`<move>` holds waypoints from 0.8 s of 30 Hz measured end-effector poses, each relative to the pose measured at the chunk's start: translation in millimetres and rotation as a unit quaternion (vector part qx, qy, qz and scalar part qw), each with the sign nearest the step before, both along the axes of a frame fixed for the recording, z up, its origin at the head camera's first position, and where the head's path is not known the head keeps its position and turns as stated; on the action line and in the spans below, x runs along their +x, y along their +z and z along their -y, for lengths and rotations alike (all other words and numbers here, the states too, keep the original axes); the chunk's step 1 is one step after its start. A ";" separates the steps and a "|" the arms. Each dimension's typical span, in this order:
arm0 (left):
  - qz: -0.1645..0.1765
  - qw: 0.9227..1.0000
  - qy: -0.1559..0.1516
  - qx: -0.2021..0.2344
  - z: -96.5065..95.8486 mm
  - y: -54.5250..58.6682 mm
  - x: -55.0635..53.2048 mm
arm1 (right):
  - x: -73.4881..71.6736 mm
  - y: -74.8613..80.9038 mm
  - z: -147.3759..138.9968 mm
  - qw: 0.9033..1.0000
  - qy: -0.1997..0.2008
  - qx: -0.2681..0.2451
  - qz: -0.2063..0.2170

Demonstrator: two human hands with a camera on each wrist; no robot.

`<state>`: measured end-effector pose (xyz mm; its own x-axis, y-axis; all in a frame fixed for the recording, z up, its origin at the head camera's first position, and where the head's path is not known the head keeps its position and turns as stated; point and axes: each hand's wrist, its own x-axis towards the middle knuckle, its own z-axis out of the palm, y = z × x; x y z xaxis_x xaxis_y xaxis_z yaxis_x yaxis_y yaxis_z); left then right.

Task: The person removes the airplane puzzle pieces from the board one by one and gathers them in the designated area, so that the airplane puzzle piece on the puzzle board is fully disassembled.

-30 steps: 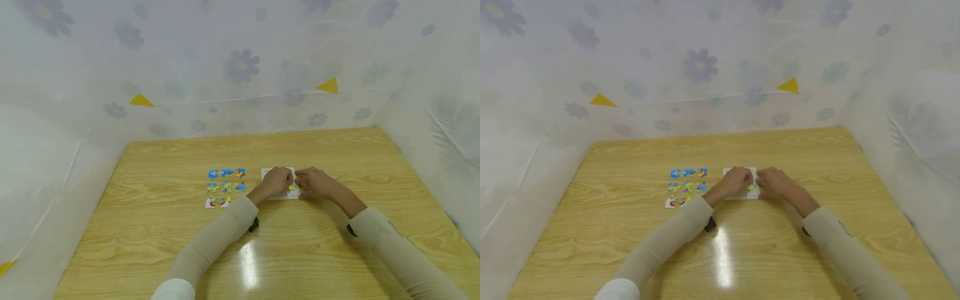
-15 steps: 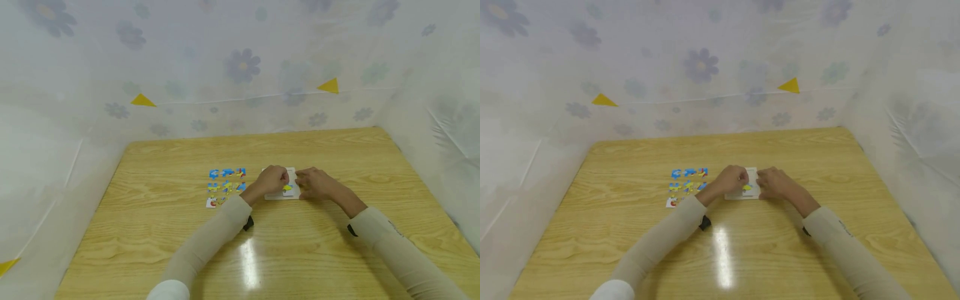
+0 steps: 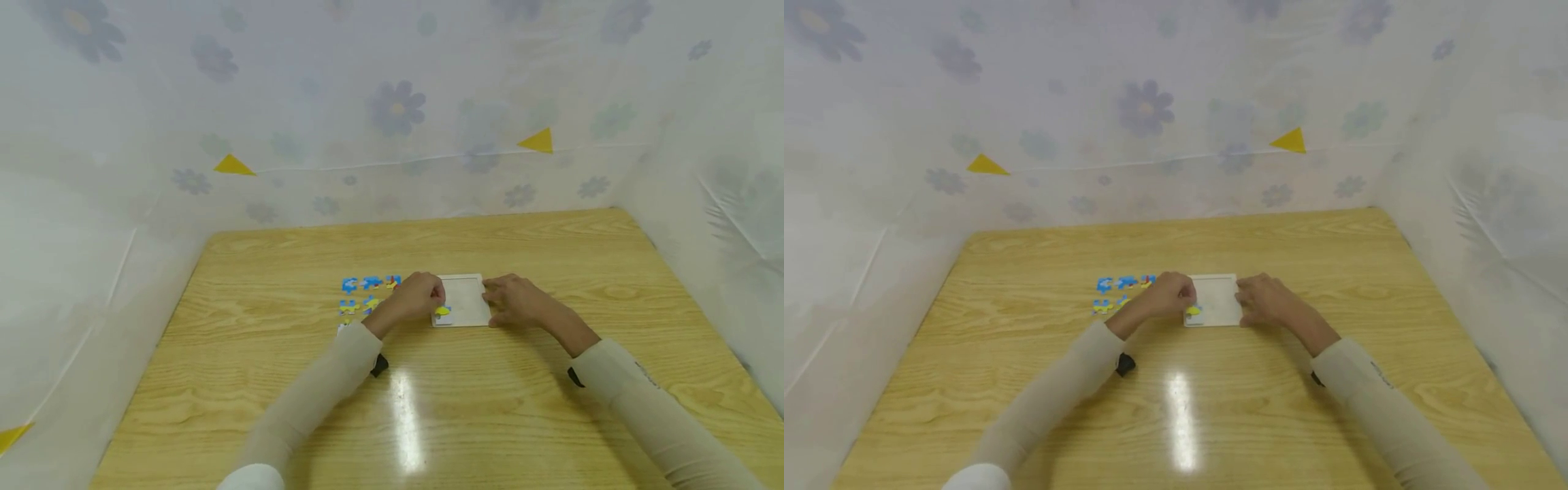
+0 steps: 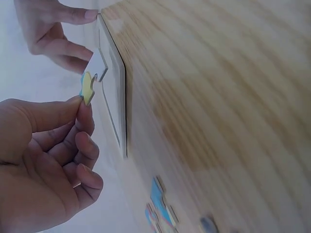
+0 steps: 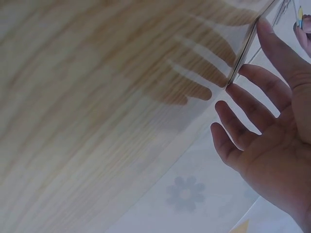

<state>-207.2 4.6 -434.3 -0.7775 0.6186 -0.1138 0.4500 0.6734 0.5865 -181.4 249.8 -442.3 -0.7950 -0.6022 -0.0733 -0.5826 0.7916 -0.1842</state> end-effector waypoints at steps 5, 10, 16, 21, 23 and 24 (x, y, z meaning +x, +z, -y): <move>0.013 1.000 -0.007 -0.001 17.2 -0.2 -1.0 | 0.5 0.0 -1.1 1.000 -0.002 -0.002 0.002; 0.036 0.999 -0.011 -0.006 33.8 -0.7 -5.2 | 0.5 0.4 -1.5 1.000 -0.006 -0.005 0.010; 0.063 0.998 -0.009 -0.020 47.9 1.7 -8.2 | 0.3 -0.4 -1.4 1.000 -0.004 -0.007 0.006; 0.067 0.997 -0.006 -0.027 56.5 3.4 -5.7 | -1.6 -4.1 -3.4 1.000 0.003 -0.007 0.001; 0.070 0.997 -0.003 -0.031 59.7 3.3 -4.6 | -1.6 -3.6 -3.3 1.000 0.004 -0.006 0.001; 0.071 0.997 -0.002 -0.032 61.3 2.9 -4.4 | -1.6 -3.6 -3.2 1.000 0.005 -0.006 0.000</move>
